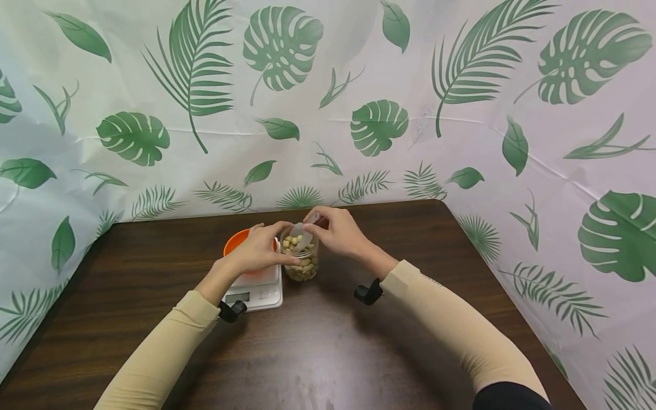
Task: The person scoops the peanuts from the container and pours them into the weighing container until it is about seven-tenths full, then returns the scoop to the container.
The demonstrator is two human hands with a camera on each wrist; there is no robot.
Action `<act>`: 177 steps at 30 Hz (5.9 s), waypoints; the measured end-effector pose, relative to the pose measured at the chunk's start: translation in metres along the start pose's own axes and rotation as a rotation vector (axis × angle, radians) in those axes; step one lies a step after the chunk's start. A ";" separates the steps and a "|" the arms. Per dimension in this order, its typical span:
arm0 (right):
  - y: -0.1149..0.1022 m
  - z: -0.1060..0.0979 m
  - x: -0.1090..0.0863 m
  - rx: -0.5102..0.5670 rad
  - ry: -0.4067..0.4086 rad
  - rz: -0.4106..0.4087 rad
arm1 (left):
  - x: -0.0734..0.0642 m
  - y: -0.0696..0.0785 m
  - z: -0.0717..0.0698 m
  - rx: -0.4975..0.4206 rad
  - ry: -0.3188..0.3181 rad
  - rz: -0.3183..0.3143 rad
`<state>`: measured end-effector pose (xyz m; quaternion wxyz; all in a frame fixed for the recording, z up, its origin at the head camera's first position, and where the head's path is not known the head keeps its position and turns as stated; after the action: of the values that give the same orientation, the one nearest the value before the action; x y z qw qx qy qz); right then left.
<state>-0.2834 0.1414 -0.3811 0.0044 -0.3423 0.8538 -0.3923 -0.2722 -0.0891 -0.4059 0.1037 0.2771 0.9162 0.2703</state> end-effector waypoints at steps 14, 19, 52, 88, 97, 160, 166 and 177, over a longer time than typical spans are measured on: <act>0.013 0.001 -0.008 0.164 0.101 0.073 | 0.002 -0.001 -0.001 0.008 0.002 0.023; -0.007 -0.002 -0.013 0.184 0.102 0.073 | 0.001 0.000 -0.002 0.016 0.002 0.027; 0.022 0.006 -0.022 0.467 0.174 0.068 | -0.001 -0.002 -0.002 0.004 -0.015 0.008; 0.024 0.009 -0.030 0.722 0.261 0.106 | -0.001 -0.001 -0.004 0.017 -0.031 0.011; 0.025 0.012 -0.027 0.731 0.267 0.107 | -0.002 -0.003 -0.008 0.033 -0.029 0.018; 0.011 0.015 -0.004 0.864 0.293 0.025 | -0.062 -0.047 -0.032 -0.036 0.099 -0.116; 0.005 0.018 0.003 0.834 0.276 0.043 | -0.067 -0.055 -0.030 -0.056 0.050 -0.131; -0.001 0.026 0.012 0.633 0.196 0.082 | -0.067 -0.059 -0.026 -0.051 0.017 -0.141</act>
<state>-0.2854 0.1168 -0.3952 0.0441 -0.2497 0.6990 -0.6687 -0.2527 -0.1795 -0.4137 0.1218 0.2068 0.9271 0.2880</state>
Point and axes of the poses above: each hand's wrist, its own x-axis towards the middle knuckle, its own z-axis out of the palm, y = z × x, the point moved 1 cm from there along x, towards the middle knuckle, and after that the axes turned 7 degrees about -y, right-handed, at the moved point
